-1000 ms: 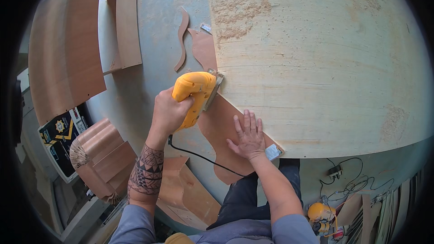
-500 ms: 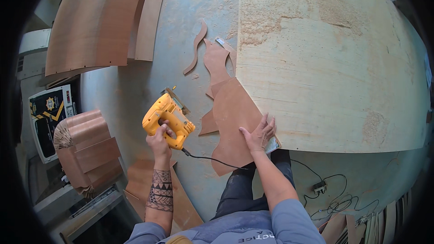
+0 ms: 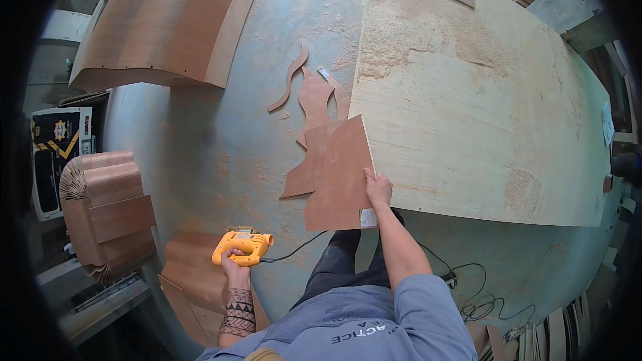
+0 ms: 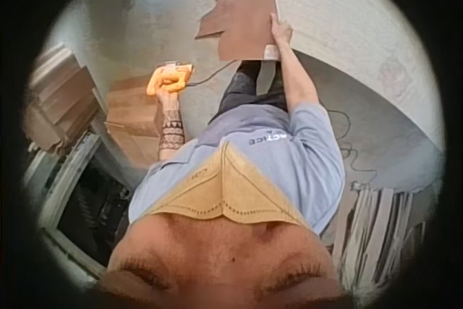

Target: The person cuts curved plywood pieces using a jigsaw, assembles wooden structures by drilling screws into them, and marks a piece of wood for cutting using a pencil.

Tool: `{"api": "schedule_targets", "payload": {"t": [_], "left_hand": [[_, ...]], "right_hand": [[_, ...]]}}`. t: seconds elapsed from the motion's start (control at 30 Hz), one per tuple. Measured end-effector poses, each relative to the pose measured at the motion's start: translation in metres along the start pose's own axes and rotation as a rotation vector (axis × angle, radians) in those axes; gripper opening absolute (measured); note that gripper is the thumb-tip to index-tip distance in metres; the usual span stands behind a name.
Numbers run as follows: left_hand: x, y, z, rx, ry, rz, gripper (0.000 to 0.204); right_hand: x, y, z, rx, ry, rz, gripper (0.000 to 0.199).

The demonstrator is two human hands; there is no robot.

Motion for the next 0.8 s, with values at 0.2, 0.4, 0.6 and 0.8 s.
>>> {"api": "schedule_targets", "payload": {"t": [0.2,0.4,0.6,0.8], "left_hand": [[0.021,0.038,-0.027,-0.027,-0.013,-0.169,0.023],[0.068,0.165,-0.117,-0.015,-0.119,-0.588,0.024],[0.181,0.319,-0.26,-0.037,-0.361,-0.996,0.029],[0.218,0.388,-0.366,-0.211,-0.415,-1.089,0.023]], "right_hand": [[-0.009,-0.141,0.009,-0.311,-0.091,0.125,0.066],[0.004,-0.332,0.088,-1.093,0.053,0.464,0.073],[0.086,-0.42,0.176,-1.415,0.278,0.732,0.09],[0.154,-0.423,0.221,-1.682,0.313,0.51,0.093]]}}
Point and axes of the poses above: each hand's wrist, its own x-axis away from the middle knuckle, its own y-axis out of the palm, z = x × y, the point moved 10 cm from there along -x, towards the middle knuckle, and after that the axes turned 13 degrees about -x, right-handed, at the moved point
